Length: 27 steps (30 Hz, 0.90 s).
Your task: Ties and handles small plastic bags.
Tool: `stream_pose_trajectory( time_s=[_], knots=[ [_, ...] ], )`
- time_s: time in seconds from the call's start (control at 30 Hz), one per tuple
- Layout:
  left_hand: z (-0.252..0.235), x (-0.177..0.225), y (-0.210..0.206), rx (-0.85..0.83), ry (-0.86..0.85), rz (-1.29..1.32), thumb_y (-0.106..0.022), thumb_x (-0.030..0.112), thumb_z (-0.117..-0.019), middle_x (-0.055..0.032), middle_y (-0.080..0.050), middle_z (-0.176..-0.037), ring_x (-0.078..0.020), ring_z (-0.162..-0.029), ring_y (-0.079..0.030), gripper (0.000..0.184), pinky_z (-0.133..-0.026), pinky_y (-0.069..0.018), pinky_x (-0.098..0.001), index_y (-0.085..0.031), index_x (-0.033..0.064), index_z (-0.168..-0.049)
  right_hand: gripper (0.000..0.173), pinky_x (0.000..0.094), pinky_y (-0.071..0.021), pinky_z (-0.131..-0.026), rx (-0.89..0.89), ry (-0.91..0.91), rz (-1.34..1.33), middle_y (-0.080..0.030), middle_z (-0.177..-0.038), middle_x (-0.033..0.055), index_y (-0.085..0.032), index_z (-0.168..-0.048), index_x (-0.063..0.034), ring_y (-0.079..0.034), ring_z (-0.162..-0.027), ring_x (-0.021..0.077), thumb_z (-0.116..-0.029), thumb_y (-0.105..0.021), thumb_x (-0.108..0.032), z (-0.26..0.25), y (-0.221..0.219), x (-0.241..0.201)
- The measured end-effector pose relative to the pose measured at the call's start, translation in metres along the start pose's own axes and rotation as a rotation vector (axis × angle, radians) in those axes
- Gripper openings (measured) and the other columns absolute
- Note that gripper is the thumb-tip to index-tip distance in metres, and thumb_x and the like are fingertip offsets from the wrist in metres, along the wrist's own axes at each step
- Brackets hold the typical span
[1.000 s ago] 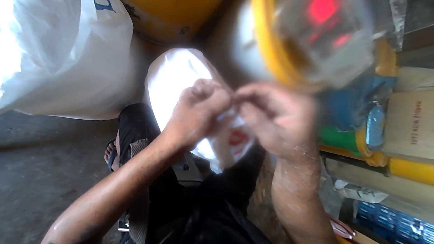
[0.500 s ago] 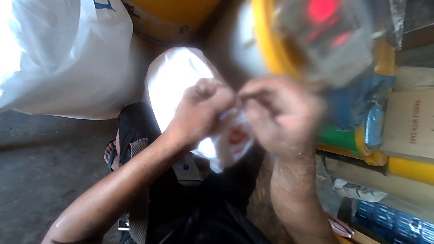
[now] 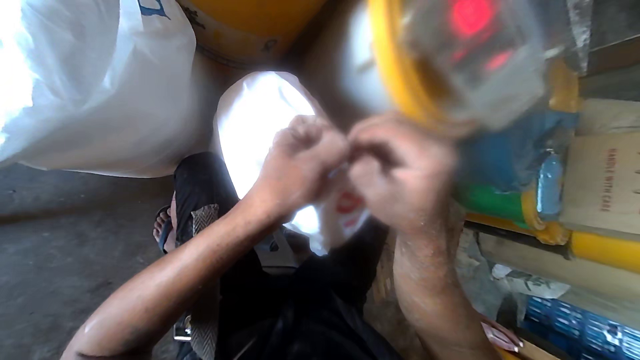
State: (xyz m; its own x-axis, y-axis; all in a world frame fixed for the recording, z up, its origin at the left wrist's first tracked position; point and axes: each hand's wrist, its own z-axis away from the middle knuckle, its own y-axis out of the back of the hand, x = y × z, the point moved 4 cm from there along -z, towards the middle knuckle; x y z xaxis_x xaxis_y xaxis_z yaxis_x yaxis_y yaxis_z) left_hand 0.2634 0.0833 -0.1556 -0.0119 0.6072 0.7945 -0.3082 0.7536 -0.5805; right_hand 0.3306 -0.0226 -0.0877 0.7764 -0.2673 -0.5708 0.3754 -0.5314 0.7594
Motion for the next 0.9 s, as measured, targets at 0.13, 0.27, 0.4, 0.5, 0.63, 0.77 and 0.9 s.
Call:
stream_pose_trajectory(
  time_s=[0.13,0.27,0.4,0.5,0.63,0.77,0.9],
  knots=[
    [-0.001,0.001,0.001,0.002,0.027,0.033,-0.053,0.005,-0.092,0.0038,-0.06,-0.086,-0.0009,-0.064,-0.053,0.029,-0.048,-0.0418,-0.0145,-0.056,0.017,-0.066,0.013,0.0123,-0.0526,-0.066,-0.013,-0.047,-0.121,-0.066,-0.095,0.003,-0.064,-0.092,0.0007,-0.062,-0.08,-0.0015,-0.0956,-0.057,-0.01,0.003,0.004,0.006],
    [0.0,0.001,0.001,0.019,0.066,0.033,-0.054,0.005,-0.0919,0.0021,-0.061,-0.091,-0.0029,-0.07,-0.058,0.026,-0.05,-0.0476,-0.0161,-0.06,0.0155,-0.069,0.019,0.0142,-0.0552,-0.065,-0.088,-0.121,-0.188,-0.067,-0.104,0.0043,-0.068,-0.105,0.0034,-0.064,-0.081,0.0006,-0.0939,-0.062,-0.012,0.004,0.011,0.007],
    [0.0,0.001,0.001,0.009,0.067,0.018,-0.054,0.005,-0.0935,0.0021,-0.062,-0.092,-0.0024,-0.072,-0.058,0.028,-0.051,-0.0451,-0.0145,-0.06,0.0147,-0.068,0.019,0.0138,-0.056,-0.071,-0.131,-0.093,-0.169,-0.068,-0.109,0.0059,-0.072,-0.102,0.0032,-0.065,-0.089,0.0013,-0.0952,-0.066,-0.014,0.002,0.011,0.007],
    [0.0,0.0,0.002,-0.018,0.056,0.011,-0.053,0.004,-0.0932,0.0028,-0.061,-0.092,-0.0006,-0.071,-0.056,0.03,-0.05,-0.0419,-0.0129,-0.059,0.0159,-0.066,0.016,0.0117,-0.0541,-0.071,-0.136,-0.09,-0.118,-0.067,-0.105,0.0056,-0.071,-0.095,0.002,-0.063,-0.088,-0.0004,-0.0965,-0.061,-0.011,0.0,0.009,0.005],
    [-0.001,0.0,0.0,-0.02,0.06,0.008,-0.052,0.004,-0.0936,0.0043,-0.061,-0.085,0.0007,-0.062,-0.052,0.031,-0.046,-0.0374,-0.0128,-0.057,0.0171,-0.066,0.018,0.0129,-0.0538,-0.072,-0.151,-0.111,-0.033,-0.066,-0.1,0.0052,-0.068,-0.097,0.0015,-0.062,-0.086,0.0,-0.0976,-0.056,-0.011,0.002,0.008,0.005],
    [-0.001,0.001,0.0,0.007,0.097,0.014,-0.052,0.006,-0.0933,0.0036,-0.061,-0.086,-0.0007,-0.064,-0.054,0.028,-0.046,-0.0384,-0.014,-0.058,0.0168,-0.068,0.016,0.0124,-0.0542,-0.069,-0.096,-0.113,0.001,-0.068,-0.102,0.0052,-0.07,-0.1,0.0021,-0.063,-0.083,-0.0009,-0.0976,-0.059,-0.009,0.004,0.015,0.003],
    [-0.002,0.002,0.001,-0.003,0.105,0.018,-0.051,0.007,-0.0936,0.0046,-0.06,-0.08,-0.0011,-0.063,-0.054,0.028,-0.047,-0.0402,-0.0146,-0.059,0.0171,-0.07,0.013,0.0119,-0.0545,-0.072,-0.074,-0.066,0.058,-0.069,-0.103,0.0069,-0.072,-0.096,0.0022,-0.064,-0.086,-0.0004,-0.0921,-0.064,-0.008,-0.001,0.02,-0.003]
  ],
)
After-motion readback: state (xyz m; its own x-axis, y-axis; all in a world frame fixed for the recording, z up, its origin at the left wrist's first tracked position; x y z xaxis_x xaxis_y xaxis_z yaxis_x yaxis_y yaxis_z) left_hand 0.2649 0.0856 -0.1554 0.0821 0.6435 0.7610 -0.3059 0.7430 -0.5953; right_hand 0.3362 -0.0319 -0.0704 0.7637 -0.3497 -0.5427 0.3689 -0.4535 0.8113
